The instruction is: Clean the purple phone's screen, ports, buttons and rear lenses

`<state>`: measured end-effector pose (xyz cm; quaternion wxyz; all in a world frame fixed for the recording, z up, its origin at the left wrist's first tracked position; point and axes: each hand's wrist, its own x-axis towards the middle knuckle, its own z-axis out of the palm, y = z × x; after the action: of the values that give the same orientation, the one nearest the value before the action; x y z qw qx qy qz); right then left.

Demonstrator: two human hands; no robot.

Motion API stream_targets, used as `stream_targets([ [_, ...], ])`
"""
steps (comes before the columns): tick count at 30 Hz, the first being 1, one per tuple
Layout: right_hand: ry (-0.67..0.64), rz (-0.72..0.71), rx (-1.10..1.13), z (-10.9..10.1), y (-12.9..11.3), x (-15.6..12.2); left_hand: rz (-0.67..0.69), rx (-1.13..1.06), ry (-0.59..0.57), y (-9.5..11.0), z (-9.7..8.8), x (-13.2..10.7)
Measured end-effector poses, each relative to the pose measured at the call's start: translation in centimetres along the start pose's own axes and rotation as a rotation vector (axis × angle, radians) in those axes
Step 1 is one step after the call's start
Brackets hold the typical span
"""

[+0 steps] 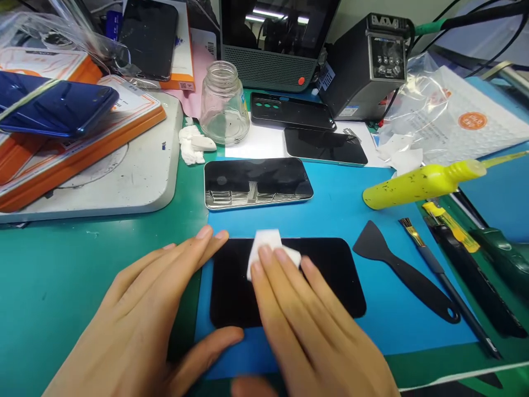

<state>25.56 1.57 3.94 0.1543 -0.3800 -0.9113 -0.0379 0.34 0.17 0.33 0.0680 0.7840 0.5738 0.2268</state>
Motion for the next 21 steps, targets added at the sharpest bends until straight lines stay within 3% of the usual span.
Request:
stream_targets([
  [3,0.033,0.037,0.02,0.7,0.0,1.1,-0.023,0.008,-0.04,-0.1,-0.1,-0.2],
  [9,-0.009,-0.079,-0.065,0.1,-0.7,-0.2,0.07,0.007,0.001,0.2,0.0,0.2],
  [14,0.043,0.009,0.065,0.7,-0.3,2.3,0.074,-0.032,0.002,0.0,-0.4,-0.2],
  [21,-0.019,-0.167,-0.005,0.1,-0.3,1.1,0.077,-0.071,0.011,1.1,-0.5,-0.3],
])
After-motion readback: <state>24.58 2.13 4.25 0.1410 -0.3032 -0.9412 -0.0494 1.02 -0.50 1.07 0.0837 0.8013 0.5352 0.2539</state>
